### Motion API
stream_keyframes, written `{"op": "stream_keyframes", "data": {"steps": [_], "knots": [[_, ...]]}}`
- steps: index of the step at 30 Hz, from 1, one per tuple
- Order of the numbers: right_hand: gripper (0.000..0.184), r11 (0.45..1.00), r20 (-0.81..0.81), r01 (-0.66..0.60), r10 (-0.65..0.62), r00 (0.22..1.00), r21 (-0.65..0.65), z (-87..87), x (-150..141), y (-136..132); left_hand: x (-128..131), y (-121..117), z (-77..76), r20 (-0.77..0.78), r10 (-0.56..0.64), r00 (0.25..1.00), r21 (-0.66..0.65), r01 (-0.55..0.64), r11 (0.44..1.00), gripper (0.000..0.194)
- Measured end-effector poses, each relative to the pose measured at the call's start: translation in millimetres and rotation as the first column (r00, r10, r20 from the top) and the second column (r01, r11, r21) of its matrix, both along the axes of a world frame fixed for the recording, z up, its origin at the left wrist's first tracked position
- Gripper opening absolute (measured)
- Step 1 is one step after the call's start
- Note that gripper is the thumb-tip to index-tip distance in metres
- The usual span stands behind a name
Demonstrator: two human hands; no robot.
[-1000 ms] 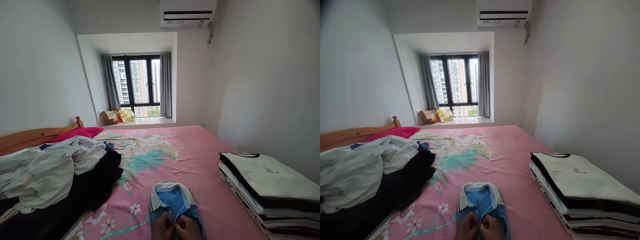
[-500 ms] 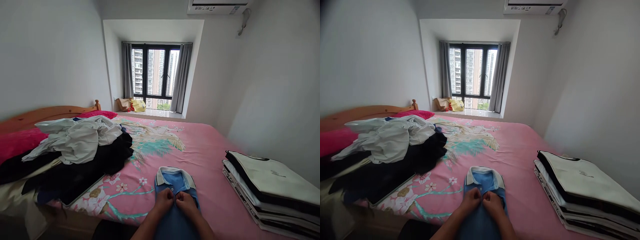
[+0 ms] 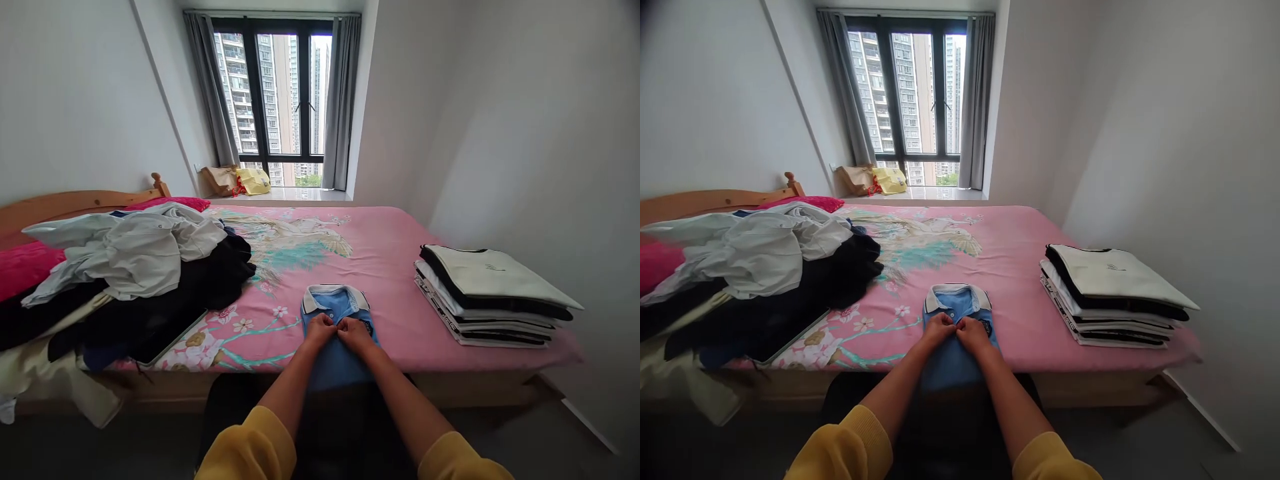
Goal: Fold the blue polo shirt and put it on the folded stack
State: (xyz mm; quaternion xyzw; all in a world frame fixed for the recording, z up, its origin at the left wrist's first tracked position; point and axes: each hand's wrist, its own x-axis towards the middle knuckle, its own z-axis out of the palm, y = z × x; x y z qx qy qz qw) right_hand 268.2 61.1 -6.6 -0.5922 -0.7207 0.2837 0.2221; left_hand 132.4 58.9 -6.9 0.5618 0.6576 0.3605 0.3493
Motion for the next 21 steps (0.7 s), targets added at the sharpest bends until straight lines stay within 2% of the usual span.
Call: {"op": "stream_keyframes", "data": {"steps": [15,19,21], "knots": [[0.010,0.997,-0.095,0.026,-0.033,0.995,-0.078,-1.9,3.7,6.6,-3.3,8.9,-8.3,-0.059,0.019,0.998,0.000,-0.019,1.000,0.011],[0.008,0.986,-0.156,-0.002,-0.024,0.988,-0.167,-0.1,5.5,7.7,-3.7,5.1,-7.9,-0.072,-0.003,0.997,0.042,0.006,0.999,0.010],[0.013,0.969,-0.190,-0.024,-0.024,0.981,-0.246,1.6,6.0,9.4,-2.6,1.8,-8.1,-0.080,-0.019,0.997,0.074,0.025,0.997,0.011]]}}
